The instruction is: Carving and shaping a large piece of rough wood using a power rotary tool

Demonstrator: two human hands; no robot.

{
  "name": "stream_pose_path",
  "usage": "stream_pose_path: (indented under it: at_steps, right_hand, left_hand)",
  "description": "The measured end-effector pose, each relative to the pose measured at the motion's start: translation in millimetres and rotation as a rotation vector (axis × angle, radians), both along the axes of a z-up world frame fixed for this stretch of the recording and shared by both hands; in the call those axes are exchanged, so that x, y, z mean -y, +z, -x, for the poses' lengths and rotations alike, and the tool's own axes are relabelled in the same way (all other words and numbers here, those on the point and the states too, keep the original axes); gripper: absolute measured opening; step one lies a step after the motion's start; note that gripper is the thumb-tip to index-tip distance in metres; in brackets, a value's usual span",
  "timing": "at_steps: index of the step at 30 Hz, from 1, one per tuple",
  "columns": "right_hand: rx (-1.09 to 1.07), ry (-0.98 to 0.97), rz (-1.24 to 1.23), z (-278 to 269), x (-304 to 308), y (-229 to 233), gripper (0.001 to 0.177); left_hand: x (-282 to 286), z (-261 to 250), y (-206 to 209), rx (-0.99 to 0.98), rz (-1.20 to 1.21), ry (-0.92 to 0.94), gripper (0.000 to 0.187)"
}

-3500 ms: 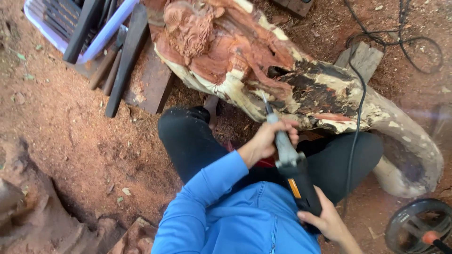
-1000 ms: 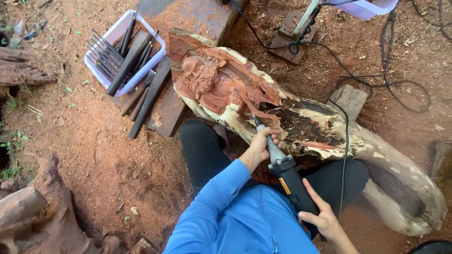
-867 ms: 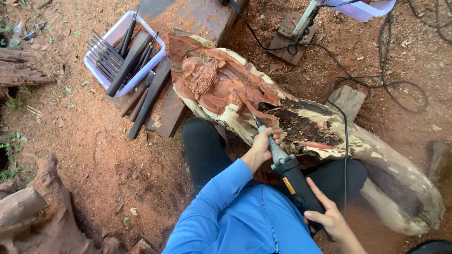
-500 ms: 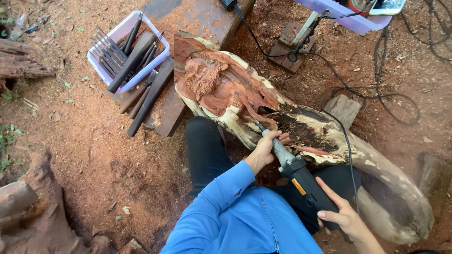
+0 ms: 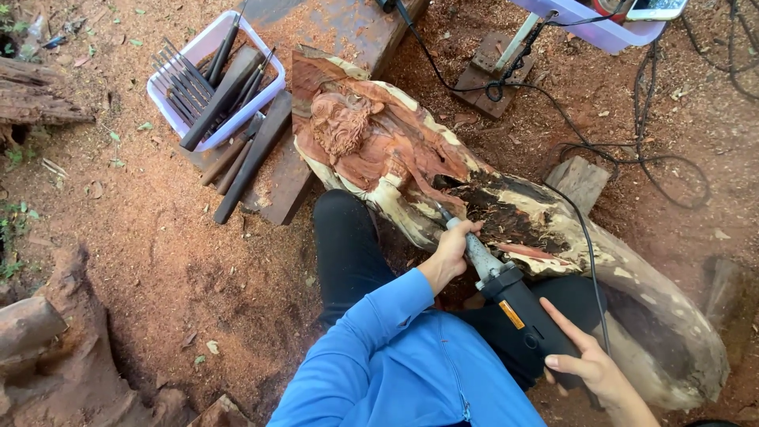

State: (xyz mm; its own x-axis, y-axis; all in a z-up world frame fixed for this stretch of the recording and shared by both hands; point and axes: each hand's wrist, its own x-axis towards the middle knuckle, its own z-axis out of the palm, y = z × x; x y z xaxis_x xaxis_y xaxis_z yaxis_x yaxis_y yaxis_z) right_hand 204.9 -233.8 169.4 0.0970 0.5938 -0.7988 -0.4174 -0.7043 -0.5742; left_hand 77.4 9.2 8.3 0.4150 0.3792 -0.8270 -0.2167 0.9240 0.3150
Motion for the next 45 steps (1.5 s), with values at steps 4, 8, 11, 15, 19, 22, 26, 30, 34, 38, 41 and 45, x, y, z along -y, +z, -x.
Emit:
stream_pose_path:
  at_steps: [4, 8, 11, 15, 19, 22, 26, 30, 34, 38, 41, 45]
  right_hand:
    - [-0.009, -0.017, -0.011, -2.9, 3.5, -1.9, 0.103]
    - [-0.027, -0.013, 0.014, -7.0, 5.1, -0.9, 0.102]
    - [-0.033, -0.002, 0.022, -11.0, 9.1, -5.4, 0.102]
    - [-0.011, -0.005, 0.006, -14.0, 13.1, -6.9, 0.103]
    - [-0.031, 0.023, -0.042, -18.6, 18.0, -10.9, 0.103]
    - [0.001, -0.002, 0.014, -23.1, 21.9, -13.1, 0.106]
    - [0.010, 0.063, -0.073, -35.1, 31.0, -27.3, 0.103]
    - [0.089, 0.134, -0.140, -41.3, 22.4, -37.3, 0.101]
    - [0.106, 0.143, -0.168, -44.2, 9.0, -43.6, 0.102]
    - [0.166, 0.204, -0.183, -48.8, -5.1, -43.7, 0.099]
    - [0.189, 0.218, -0.182, -49.4, -10.0, -46.4, 0.100]
    - [0.164, 0.199, -0.227, -54.9, -6.9, -60.7, 0.098]
  left_hand:
    - [4.2, -3.0, -5.4, -0.031, -0.021, -0.006, 0.013]
    - [6.8, -6.5, -6.1, -0.045, -0.032, -0.016, 0.012]
    - [9.4, -8.8, -5.3, -0.055, -0.036, -0.011, 0.011]
    - [11.9, -11.0, 2.0, -0.061, -0.039, -0.011, 0.014]
    - [16.3, -14.6, -4.6, -0.079, -0.040, -0.009, 0.015]
    - [18.9, -17.2, -6.2, -0.063, -0.039, -0.027, 0.015]
    - [22.1, -19.0, -6.4, -0.014, -0.043, 0.003, 0.015]
    - [13.7, -14.7, -10.4, 0.024, -0.060, -0.002, 0.041]
    - [3.7, -8.5, -20.1, 0.029, -0.041, 0.012, 0.044]
    - [-6.3, -5.4, -23.4, 0.095, -0.003, 0.091, 0.022]
    - [-10.2, -2.8, -28.2, 0.126, 0.009, 0.093, 0.022]
    - [-11.3, -1.1, -26.7, 0.148, 0.014, 0.077, 0.024]
